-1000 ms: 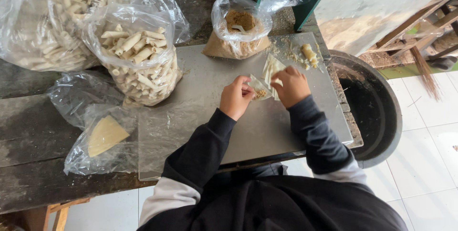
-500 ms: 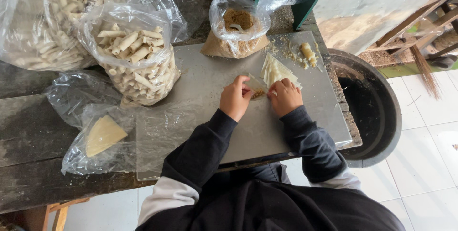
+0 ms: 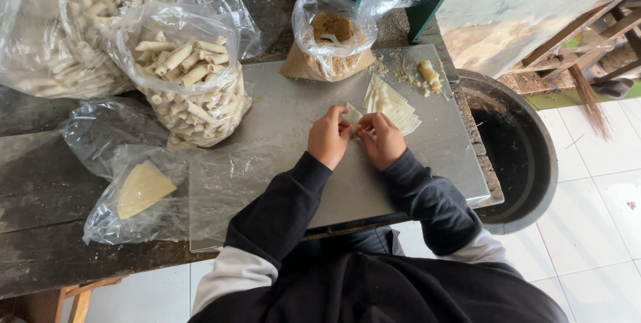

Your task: The person repeatedly scoops a brown filling onto triangular wrappers, folds them into rolls, and places the finished rolls into a plastic bag. The process is continuous and repetitive throughout the clip.

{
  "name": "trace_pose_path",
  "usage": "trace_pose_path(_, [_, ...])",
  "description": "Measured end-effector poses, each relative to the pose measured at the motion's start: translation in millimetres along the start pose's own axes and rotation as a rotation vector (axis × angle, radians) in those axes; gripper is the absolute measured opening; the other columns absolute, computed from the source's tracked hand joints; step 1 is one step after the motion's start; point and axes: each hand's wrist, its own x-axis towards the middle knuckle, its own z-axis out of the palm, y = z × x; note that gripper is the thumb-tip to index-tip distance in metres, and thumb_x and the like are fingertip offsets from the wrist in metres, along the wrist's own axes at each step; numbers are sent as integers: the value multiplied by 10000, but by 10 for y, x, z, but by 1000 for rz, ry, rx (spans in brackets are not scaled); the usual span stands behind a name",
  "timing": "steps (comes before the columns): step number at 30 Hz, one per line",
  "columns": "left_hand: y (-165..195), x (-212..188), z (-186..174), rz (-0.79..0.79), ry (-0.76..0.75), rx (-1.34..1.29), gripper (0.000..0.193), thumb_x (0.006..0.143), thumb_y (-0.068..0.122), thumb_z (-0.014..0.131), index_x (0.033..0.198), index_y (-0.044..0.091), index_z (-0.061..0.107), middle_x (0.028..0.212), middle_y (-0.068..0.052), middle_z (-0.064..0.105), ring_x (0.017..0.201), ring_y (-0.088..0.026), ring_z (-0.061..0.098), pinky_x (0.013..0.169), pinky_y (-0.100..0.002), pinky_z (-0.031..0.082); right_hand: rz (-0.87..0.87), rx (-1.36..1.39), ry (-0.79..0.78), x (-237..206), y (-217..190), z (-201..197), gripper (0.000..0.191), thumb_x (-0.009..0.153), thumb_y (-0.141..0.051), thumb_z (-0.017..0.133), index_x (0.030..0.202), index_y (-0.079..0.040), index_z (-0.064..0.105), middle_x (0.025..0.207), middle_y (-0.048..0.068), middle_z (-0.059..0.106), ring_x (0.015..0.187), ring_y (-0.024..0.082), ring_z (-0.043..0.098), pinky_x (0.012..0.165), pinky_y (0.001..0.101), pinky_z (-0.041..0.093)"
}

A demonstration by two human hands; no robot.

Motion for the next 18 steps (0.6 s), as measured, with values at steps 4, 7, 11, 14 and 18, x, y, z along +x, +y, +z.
trace_pose_path(4, [3, 4, 3, -1, -1, 6, 351, 835, 31, 753, 1152, 38, 603, 842, -90, 762, 766, -276, 749, 678, -383, 565, -59, 27, 0, 6, 20, 22, 234, 879, 46, 681, 1106, -2, 650, 1078, 165, 623, 865, 256, 715, 750, 341, 589])
trace_pose_path(7, [-4, 12, 6, -3, 1, -2, 348, 833, 41, 763, 1142, 36, 602, 845, -91, 762, 763, -272, 751, 675, -381, 567, -62, 29, 28, -13, 70, 58, 220, 895, 50, 671, 1108, -5, 680, 1118, 164, 602, 860, 253, 722, 754, 340, 593])
trace_pose_path(11, [-31, 17, 23, -20, 3, -19, 359, 833, 67, 785, 1140, 38, 600, 840, -98, 759, 753, -272, 750, 662, -383, 565, -92, -34, 48, -31, 144, 84, 184, 897, 26, 703, 1077, -8, 720, 1128, 154, 612, 851, 287, 697, 761, 354, 580])
trace_pose_path(14, [-48, 21, 42, 6, 24, 12, 337, 840, 36, 755, 1145, 46, 611, 844, -97, 762, 766, -274, 751, 671, -386, 568, -174, -62, 37, -43, 191, 96, 192, 880, 36, 706, 1062, -18, 736, 1117, 161, 602, 884, 313, 677, 778, 371, 566])
trace_pose_path(18, [-48, 38, 7, -16, -10, -37, 292, 843, 32, 733, 1116, 43, 630, 863, -105, 764, 770, -269, 756, 685, -370, 579, -178, -65, 14, -50, 241, 134, 239, 859, 55, 692, 1077, -28, 740, 1112, 154, 599, 918, 306, 678, 801, 370, 567])
